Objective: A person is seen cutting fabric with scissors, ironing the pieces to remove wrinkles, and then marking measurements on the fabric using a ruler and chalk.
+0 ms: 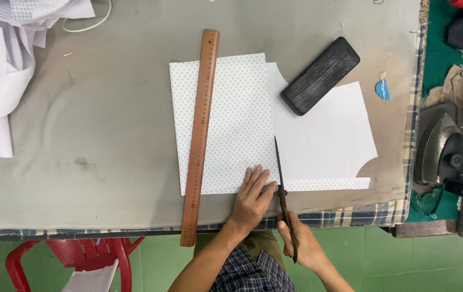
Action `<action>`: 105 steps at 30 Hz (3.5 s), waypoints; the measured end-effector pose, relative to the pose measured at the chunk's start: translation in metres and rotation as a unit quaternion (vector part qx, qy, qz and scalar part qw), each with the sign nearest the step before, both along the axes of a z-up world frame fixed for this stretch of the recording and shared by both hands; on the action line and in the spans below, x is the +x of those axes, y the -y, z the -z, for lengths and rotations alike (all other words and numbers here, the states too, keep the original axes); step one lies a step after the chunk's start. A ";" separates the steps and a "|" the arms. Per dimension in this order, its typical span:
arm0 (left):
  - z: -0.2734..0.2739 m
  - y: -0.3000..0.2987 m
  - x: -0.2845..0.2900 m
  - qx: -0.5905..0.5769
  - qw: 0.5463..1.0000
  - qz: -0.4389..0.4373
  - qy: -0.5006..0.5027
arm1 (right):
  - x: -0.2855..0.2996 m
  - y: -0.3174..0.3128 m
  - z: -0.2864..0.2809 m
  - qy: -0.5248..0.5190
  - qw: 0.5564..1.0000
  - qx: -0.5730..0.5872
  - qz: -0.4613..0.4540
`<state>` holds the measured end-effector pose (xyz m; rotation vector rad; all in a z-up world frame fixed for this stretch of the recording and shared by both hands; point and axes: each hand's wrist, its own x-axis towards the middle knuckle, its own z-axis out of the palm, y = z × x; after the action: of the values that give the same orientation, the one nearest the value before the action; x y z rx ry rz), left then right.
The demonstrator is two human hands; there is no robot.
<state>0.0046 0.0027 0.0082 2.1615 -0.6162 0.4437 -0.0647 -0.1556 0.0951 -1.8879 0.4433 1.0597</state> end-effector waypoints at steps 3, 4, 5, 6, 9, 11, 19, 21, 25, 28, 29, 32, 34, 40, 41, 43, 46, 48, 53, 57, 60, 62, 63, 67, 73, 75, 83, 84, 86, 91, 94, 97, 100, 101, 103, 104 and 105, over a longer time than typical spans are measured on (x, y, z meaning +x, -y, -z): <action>0.000 -0.001 0.000 0.000 1.000 -0.002 0.005 | 0.002 0.003 -0.003 -0.034 0.998 0.036 0.037; 0.001 -0.001 -0.001 -0.001 1.000 -0.001 -0.001 | 0.002 0.006 -0.001 -0.043 0.997 0.061 0.029; 0.003 0.000 -0.002 -0.002 1.000 0.000 -0.007 | 0.001 0.008 0.001 -0.052 0.995 0.086 0.021; 0.004 -0.001 -0.002 -0.002 1.000 0.000 -0.008 | 0.006 0.007 -0.001 -0.054 0.995 0.086 0.022; 0.004 0.000 -0.002 -0.021 1.000 -0.001 -0.003 | 0.021 0.004 -0.006 -0.065 0.997 0.048 0.015; 0.003 -0.001 -0.002 -0.018 1.000 0.002 -0.015 | 0.029 0.000 -0.007 -0.049 0.998 0.030 0.007; 0.003 -0.002 -0.001 -0.027 1.000 0.004 -0.014 | 0.040 -0.009 -0.013 -0.025 0.999 0.028 0.025; 0.002 -0.003 0.000 -0.025 1.000 0.003 -0.012 | 0.039 -0.007 -0.011 -0.022 0.999 0.027 0.027; -0.002 -0.004 0.001 -0.039 0.999 0.008 -0.020 | 0.036 0.002 -0.006 -0.030 0.997 0.064 0.032; -0.001 -0.005 0.000 -0.053 0.998 0.009 -0.020 | 0.048 -0.001 -0.013 -0.037 0.998 0.052 0.014; 0.000 -0.004 0.000 -0.060 0.998 0.009 -0.022 | 0.054 -0.003 -0.018 -0.035 0.999 0.034 0.002; 0.000 -0.005 0.000 -0.062 0.998 0.013 -0.022 | 0.060 -0.005 -0.016 0.004 0.999 0.044 -0.003; 0.005 -0.005 -0.003 -0.067 0.997 0.017 -0.030 | 0.061 -0.007 -0.017 -0.001 0.999 0.038 0.002; 0.005 -0.005 -0.002 -0.070 0.997 0.014 -0.032 | 0.065 -0.015 -0.021 0.003 0.999 0.025 0.026; 0.005 -0.005 -0.002 -0.069 0.997 0.015 -0.031 | 0.065 -0.016 -0.022 0.009 0.999 0.032 0.030; 0.006 -0.003 -0.002 -0.062 0.997 0.011 -0.032 | 0.065 -0.011 -0.021 0.008 0.999 0.037 0.030; -0.002 -0.002 -0.002 -0.050 0.998 0.001 -0.025 | 0.055 0.005 -0.022 -0.014 0.998 0.056 0.027; -0.007 -0.002 0.001 -0.044 0.999 -0.005 -0.016 | 0.039 0.021 -0.019 -0.035 0.997 0.071 0.023; -0.014 0.000 0.003 -0.051 0.998 -0.029 -0.009 | -0.015 0.070 -0.003 0.011 0.995 -0.018 0.093; -0.017 0.003 0.005 -0.032 0.997 -0.067 0.027 | -0.032 0.104 0.004 0.006 0.994 -0.010 0.105; -0.031 0.005 0.009 0.010 0.996 -0.084 0.034 | -0.021 0.130 0.014 0.013 0.988 0.038 0.149; -0.032 0.009 0.009 0.026 0.993 -0.109 0.036 | -0.002 0.146 0.013 0.008 0.989 0.032 0.142; -0.032 0.012 0.009 0.029 0.992 -0.118 0.046 | 0.014 0.163 0.019 0.017 0.990 0.037 0.134; -0.032 0.018 0.012 0.079 0.984 -0.152 0.043 | 0.120 0.205 0.003 0.129 0.988 -0.054 0.072; -0.027 0.025 0.005 0.150 0.963 -0.218 0.058 | 0.312 0.235 -0.034 0.252 0.945 -0.187 -0.090; -0.029 0.018 0.003 0.155 0.956 -0.242 0.052 | 0.368 0.246 -0.012 0.315 0.922 -0.174 -0.141; -0.031 -0.043 -0.027 0.292 0.802 -0.509 -0.112 | 0.479 0.282 0.086 0.456 0.839 -0.159 -0.251; -0.022 -0.047 -0.036 0.292 0.803 -0.508 -0.109 | 0.475 0.280 0.089 0.458 0.839 -0.159 -0.248; -0.005 -0.057 -0.056 0.254 0.786 -0.552 -0.120 | 0.465 0.271 0.095 0.444 0.759 -0.362 -0.309; 0.009 -0.082 -0.057 0.264 0.771 -0.576 -0.070 | 0.343 0.169 0.049 0.689 0.619 -0.159 -0.342; 0.005 -0.113 -0.040 0.290 0.779 -0.553 -0.052 | 0.334 0.156 0.076 0.671 0.576 -0.216 -0.414; 0.004 -0.164 0.003 0.277 0.805 -0.524 -0.030 | 0.336 0.139 0.083 0.639 0.600 -0.321 -0.358; 0.002 -0.230 0.062 0.308 0.801 -0.513 0.024 | 0.292 0.104 0.066 0.639 0.626 -0.366 -0.256; 0.000 -0.248 0.083 0.340 0.776 -0.528 0.056 | 0.272 0.091 0.057 0.662 0.632 -0.344 -0.211; -0.009 -0.255 0.107 0.315 0.823 -0.466 0.083 | 0.209 0.077 0.042 0.648 0.659 -0.337 -0.179; -0.012 -0.257 0.113 0.292 0.853 -0.421 0.100 | 0.174 0.067 0.038 0.643 0.680 -0.314 -0.159; -0.017 -0.236 0.110 0.293 0.862 -0.401 0.106 | 0.140 0.065 0.050 0.635 0.686 -0.326 -0.143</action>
<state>0.1149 0.2383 0.0254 2.9415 0.1183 1.0529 0.0753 -0.2210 0.0453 -2.8406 -0.3854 -0.5437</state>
